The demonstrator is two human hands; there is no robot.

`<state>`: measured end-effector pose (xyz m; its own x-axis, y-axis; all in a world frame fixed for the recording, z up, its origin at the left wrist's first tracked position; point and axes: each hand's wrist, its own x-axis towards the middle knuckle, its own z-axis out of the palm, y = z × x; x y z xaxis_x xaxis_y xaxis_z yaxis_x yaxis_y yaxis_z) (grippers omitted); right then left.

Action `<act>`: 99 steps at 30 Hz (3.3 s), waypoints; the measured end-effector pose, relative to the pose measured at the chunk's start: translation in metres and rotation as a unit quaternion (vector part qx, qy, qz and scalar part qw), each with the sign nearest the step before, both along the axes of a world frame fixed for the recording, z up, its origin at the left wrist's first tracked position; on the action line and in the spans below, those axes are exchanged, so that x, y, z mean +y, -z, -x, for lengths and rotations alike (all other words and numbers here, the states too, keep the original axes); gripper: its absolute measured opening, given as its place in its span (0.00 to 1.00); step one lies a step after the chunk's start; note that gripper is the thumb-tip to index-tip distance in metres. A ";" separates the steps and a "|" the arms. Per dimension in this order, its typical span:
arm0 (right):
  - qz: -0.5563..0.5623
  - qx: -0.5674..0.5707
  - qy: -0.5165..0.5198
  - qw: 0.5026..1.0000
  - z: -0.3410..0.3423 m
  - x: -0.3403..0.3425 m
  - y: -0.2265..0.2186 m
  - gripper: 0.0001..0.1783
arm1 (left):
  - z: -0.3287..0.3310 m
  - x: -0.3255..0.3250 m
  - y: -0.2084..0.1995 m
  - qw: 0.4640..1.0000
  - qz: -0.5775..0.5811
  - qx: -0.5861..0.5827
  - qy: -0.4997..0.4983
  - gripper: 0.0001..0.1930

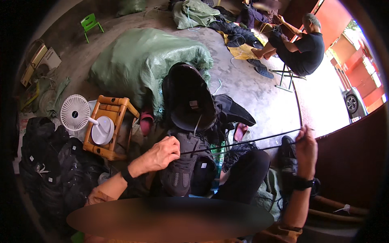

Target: Lace a black athletic shoe or boot by hand.

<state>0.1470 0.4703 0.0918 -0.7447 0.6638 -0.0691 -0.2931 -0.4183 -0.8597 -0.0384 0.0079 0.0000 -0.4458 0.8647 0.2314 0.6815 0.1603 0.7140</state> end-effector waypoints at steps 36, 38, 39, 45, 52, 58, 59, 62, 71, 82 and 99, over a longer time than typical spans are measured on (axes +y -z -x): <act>-0.350 0.065 -0.090 0.930 -0.083 0.106 -0.200 0.23 | 0.024 0.061 -0.049 0.879 0.108 -0.444 0.137 0.19; -0.658 -0.051 0.066 0.748 -0.070 0.064 -0.202 0.21 | 0.015 0.063 -0.050 0.844 -0.012 -0.514 0.156 0.20; -0.858 -0.154 0.212 0.441 -0.069 0.045 -0.205 0.20 | 0.012 0.058 -0.063 0.814 -0.103 -0.550 0.157 0.21; -0.428 -0.265 0.068 0.861 -0.063 -0.013 -0.081 0.23 | 0.079 -0.015 -0.096 0.761 -0.393 -0.511 -0.077 0.15; -0.278 -0.288 -0.228 0.887 0.007 -0.211 0.043 0.07 | 0.050 0.003 0.002 0.978 -0.095 -0.064 -0.175 0.09; -0.340 -0.239 -0.266 0.870 0.048 -0.272 0.094 0.06 | 0.015 0.031 0.002 0.982 0.062 0.096 -0.148 0.19; -0.341 -0.238 -0.266 0.869 0.051 -0.275 0.099 0.06 | 0.017 0.030 0.007 0.984 0.044 0.079 -0.156 0.19; -0.307 -0.243 -0.227 0.892 0.057 -0.281 0.112 0.07 | 0.032 0.029 0.017 0.987 0.014 -0.102 -0.125 0.17; -0.481 -0.224 -0.184 0.827 0.066 -0.295 0.109 0.07 | 0.044 0.015 0.014 0.910 -0.028 -0.408 -0.066 0.19; -0.354 -0.277 -0.272 0.851 0.078 -0.292 0.097 0.12 | 0.044 0.028 0.019 0.975 0.086 -0.192 -0.065 0.27; -0.195 -0.060 -0.239 0.949 0.124 -0.290 -0.027 0.19 | -0.027 0.009 0.034 0.960 -0.180 0.111 -0.183 0.24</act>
